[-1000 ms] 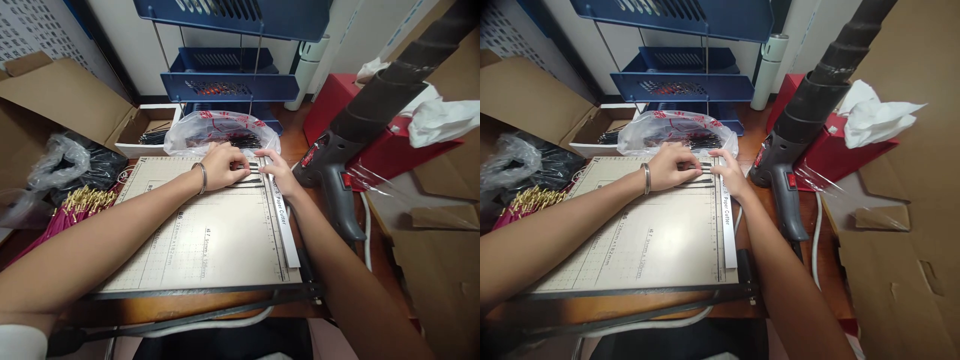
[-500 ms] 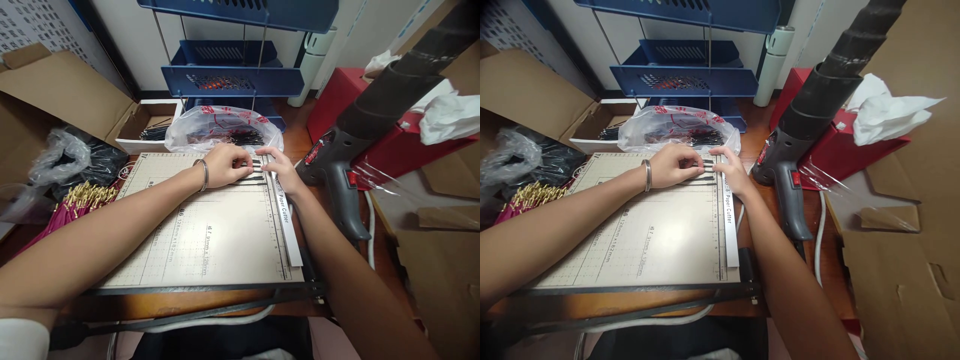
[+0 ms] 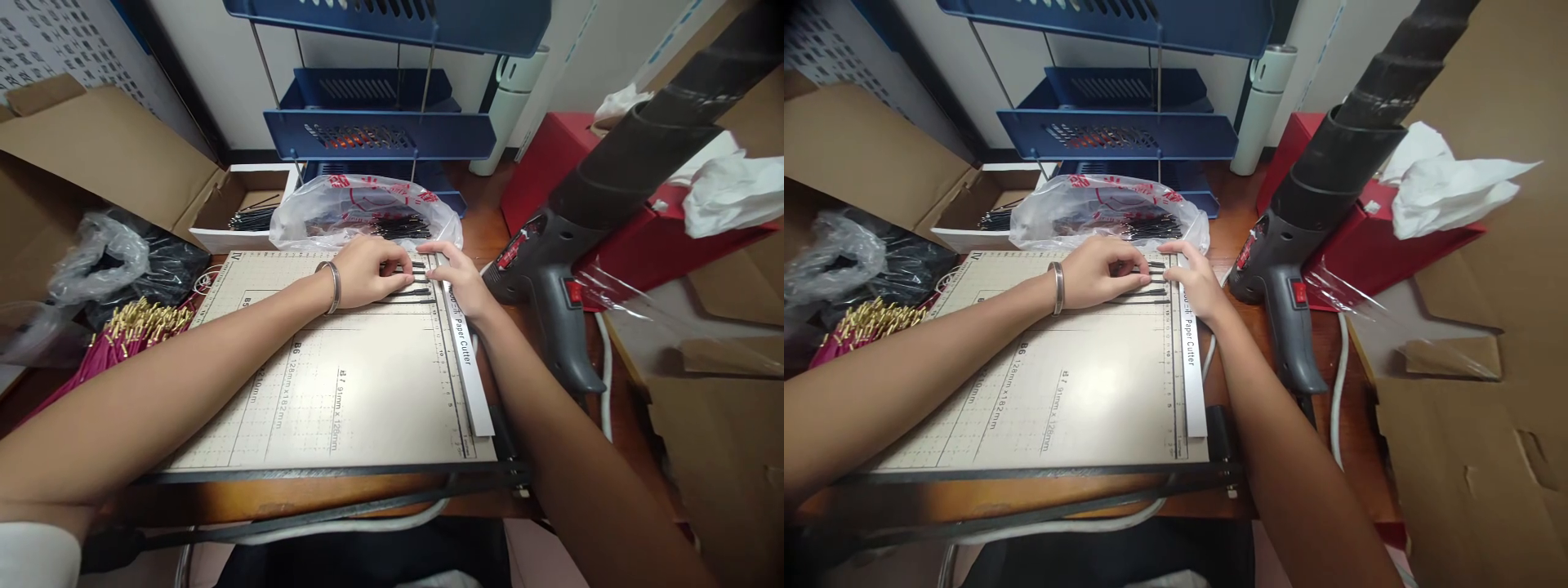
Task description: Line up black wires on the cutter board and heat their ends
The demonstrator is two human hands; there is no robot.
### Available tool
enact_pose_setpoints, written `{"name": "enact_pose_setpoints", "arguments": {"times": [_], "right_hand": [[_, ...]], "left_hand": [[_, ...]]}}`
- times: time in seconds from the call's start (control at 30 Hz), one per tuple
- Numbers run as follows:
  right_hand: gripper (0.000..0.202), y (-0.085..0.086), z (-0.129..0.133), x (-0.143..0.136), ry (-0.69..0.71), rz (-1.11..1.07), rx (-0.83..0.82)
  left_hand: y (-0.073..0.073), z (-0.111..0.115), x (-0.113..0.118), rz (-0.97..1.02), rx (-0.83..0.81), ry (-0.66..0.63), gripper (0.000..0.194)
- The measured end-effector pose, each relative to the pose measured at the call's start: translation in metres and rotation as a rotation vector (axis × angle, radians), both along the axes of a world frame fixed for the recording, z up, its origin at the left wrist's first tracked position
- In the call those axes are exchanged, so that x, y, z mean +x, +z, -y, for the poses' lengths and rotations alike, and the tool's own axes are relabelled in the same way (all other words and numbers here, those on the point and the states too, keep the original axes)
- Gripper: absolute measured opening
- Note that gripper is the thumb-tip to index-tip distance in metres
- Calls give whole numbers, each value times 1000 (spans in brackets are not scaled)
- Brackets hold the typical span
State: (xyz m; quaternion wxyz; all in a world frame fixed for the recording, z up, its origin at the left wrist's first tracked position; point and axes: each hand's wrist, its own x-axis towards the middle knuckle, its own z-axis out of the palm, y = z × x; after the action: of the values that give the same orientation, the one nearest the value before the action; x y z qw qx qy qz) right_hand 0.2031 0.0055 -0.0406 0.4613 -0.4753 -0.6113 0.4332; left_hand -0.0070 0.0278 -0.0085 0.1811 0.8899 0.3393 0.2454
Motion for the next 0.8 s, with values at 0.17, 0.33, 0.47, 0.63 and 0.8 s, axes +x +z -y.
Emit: {"name": "enact_pose_setpoints", "arguments": {"times": [0.17, 0.33, 0.47, 0.63, 0.8], "right_hand": [[37, 0, -2, 0, -13, 8, -13], [34, -2, -3, 0, -23, -8, -12], [34, -2, -2, -1, -30, -11, -12], [34, -2, -2, -1, -24, -4, 10], [31, -3, -3, 1, -14, 22, 26]], "left_hand": [[0, 0, 0, 1, -7, -1, 19], [1, 1, 0, -1, -34, -5, 18], [1, 1, 0, 5, -31, -8, 18], [0, 1, 0, 10, -39, -10, 16], [2, 3, 0, 0, -43, -20, 14]]}}
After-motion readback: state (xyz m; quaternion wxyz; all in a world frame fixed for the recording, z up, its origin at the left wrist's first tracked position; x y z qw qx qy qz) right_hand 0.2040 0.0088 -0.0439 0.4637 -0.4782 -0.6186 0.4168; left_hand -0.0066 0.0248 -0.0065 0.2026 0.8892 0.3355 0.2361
